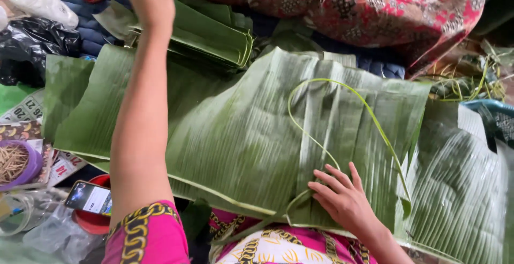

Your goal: Folding and stacking banana leaves for food preparation.

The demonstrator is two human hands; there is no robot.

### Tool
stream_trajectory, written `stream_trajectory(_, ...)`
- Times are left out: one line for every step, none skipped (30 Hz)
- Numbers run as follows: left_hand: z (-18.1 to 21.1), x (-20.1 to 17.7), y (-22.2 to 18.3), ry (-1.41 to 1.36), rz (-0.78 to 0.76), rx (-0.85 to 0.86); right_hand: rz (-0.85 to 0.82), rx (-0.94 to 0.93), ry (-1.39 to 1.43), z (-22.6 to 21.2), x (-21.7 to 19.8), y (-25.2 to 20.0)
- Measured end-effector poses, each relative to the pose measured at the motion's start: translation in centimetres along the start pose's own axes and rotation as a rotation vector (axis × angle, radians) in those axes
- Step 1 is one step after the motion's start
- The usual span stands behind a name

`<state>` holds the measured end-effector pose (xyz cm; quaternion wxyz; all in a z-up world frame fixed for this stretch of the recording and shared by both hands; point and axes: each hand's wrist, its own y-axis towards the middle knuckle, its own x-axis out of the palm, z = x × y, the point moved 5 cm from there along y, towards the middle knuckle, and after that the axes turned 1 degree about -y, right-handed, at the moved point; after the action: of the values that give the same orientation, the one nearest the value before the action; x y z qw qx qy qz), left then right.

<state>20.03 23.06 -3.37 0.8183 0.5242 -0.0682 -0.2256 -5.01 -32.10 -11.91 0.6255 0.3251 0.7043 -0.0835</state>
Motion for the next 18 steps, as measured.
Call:
stream_trajectory(1.1, 1.3, -0.4, 0.215, -0.126, 0.133, -0.002, 0.035, 0.016, 0.3, -0.2, -0.1)
stream_trajectory(2.1, 2.5, -0.9, 0.43, -0.256, 0.267, -0.003, 0.073, 0.035, 0.5, -0.4, -0.3)
stream_trajectory(1.8, 2.3, -2.2, 0.433, -0.251, 0.261, -0.008, 0.067, 0.032, 0.5, -0.7, -0.4)
stream_trajectory(1.5, 2.8, -3.6, 0.398, -0.406, 0.297, -0.01, 0.078, 0.052, 0.6, -0.9, -0.4)
stream_trajectory(1.3, 3.3, -5.2, 0.358, -0.559, 0.335, -0.011, 0.09, 0.073, 0.8, -1.0, -0.4)
stream_trajectory(-0.8, 3.9, -7.7, 0.359, -0.558, 0.331, -0.014, 0.088, 0.072, 1.0, -0.9, -0.8)
stream_trajectory(-2.9, 4.6, -10.4, 0.378, -0.606, 0.357, -0.033, 0.086, 0.056, 1.3, -0.7, -1.2)
stream_trajectory(-4.9, 5.3, -13.2, 0.397, -0.656, 0.382, -0.053, 0.085, 0.041, 1.4, -0.6, -1.7)
stream_trajectory(-6.2, 5.4, -15.3, 0.396, -0.655, 0.377, -0.057, 0.084, 0.04, 1.5, -0.9, -1.6)
stream_trajectory(-9.3, 6.3, -18.3, 0.615, -0.982, 0.142, -0.076, 0.091, -0.005, 1.5, -1.2, -1.5)
stream_trajectory(-12.3, 6.2, -21.7, 0.827, -1.298, -0.114, -0.094, 0.099, -0.049, 1.5, -1.5, -1.5)
stream_trajectory(-12.0, 6.4, -21.5, 0.826, -1.3, -0.118, -0.098, 0.098, -0.048, 2.1, -1.2, -2.1)
stream_trajectory(-12.3, 6.2, -21.6, 0.814, -1.338, -0.315, -0.188, 0.074, -0.149, 2.6, -0.6, -2.8)
stream_trajectory(-12.5, 5.8, -21.9, 0.798, -1.371, -0.512, -0.278, 0.05, -0.249, 3.0, 0.0, -3.7)
stream_trajectory(-12.0, 5.7, -21.4, 0.798, -1.376, -0.515, -0.283, 0.051, -0.246, 3.2, -0.1, -3.8)
stream_trajectory(-11.4, 5.6, -20.6, 0.784, -1.33, -0.525, -0.323, -0.003, -0.34, 3.4, 0.1, -4.0)
stream_trajectory(-10.7, 5.4, -19.7, 0.769, -1.284, -0.535, -0.362, -0.058, -0.433, 3.5, 0.2, -4.3)
stream_trajectory(-9.8, 4.7, -19.0, 0.772, -1.284, -0.536, -0.361, -0.06, -0.432, 3.7, 0.4, -4.5)
